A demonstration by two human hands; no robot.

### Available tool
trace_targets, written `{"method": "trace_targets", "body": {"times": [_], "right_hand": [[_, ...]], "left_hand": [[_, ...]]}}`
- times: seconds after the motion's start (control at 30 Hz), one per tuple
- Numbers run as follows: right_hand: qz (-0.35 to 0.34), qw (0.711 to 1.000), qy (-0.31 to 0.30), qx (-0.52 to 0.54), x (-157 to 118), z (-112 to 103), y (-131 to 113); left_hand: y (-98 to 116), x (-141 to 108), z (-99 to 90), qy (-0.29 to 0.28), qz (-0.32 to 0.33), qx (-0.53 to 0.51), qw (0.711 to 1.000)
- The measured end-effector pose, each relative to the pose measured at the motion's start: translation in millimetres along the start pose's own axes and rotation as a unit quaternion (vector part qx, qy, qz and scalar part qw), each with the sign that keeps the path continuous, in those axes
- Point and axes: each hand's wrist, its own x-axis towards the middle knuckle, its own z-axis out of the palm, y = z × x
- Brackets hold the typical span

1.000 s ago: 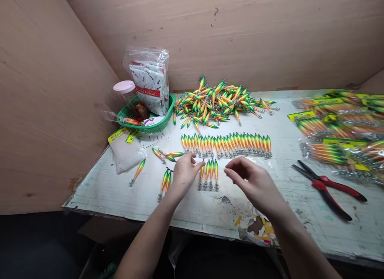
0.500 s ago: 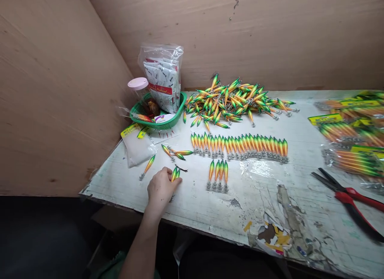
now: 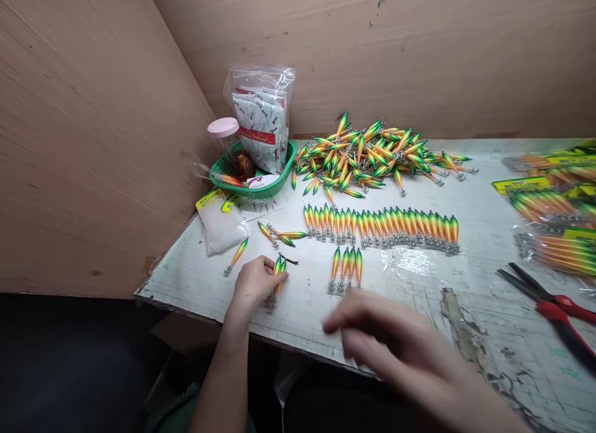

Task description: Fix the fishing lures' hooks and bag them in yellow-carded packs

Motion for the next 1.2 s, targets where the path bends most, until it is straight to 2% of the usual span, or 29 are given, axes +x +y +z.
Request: {"method": "trace_targets", "body": {"times": [0.07, 0.13, 0.23, 0.3, 0.43, 0.63, 0.77, 0.93, 1.2], "right_hand": [[0.035, 0.997, 0.044, -0.050, 35, 9, -3], [0.078, 0.993, 0.069, -0.053, 63, 16, 2], [0.100, 0.993, 0.054, 0.010, 79, 19, 11], [0.099, 0.993, 0.049, 0.042, 77, 16, 11], [0.113, 0.985, 0.032, 0.129, 64, 4, 0], [0.129, 0.976, 0.034, 0.169, 53, -13, -3], [0.143, 0.972, 0.028, 0.183, 50, -20, 2], [0.134, 0.974, 0.033, 0.182, 46, -25, 1], [0.140, 0.975, 0.034, 0.171, 41, -29, -4]], "left_hand": [[0, -4, -1.2, -0.025, 0.011, -0.046, 0.999], [4, -12, -2.8, -0.071, 0.030, -0.142, 0.987], [16, -26, -3.9, -0.149, 0.053, -0.309, 0.938], [26, -34, -2.7, -0.174, 0.058, -0.364, 0.913], [40, -43, 4.5, -0.222, 0.070, -0.396, 0.888], [56, -49, 16.7, -0.240, 0.093, -0.375, 0.890], [67, -54, 21.2, -0.280, 0.095, -0.390, 0.872], [69, -58, 24.7, -0.297, 0.081, -0.422, 0.853], [64, -57, 27.3, -0.297, 0.099, -0.448, 0.838]]}}
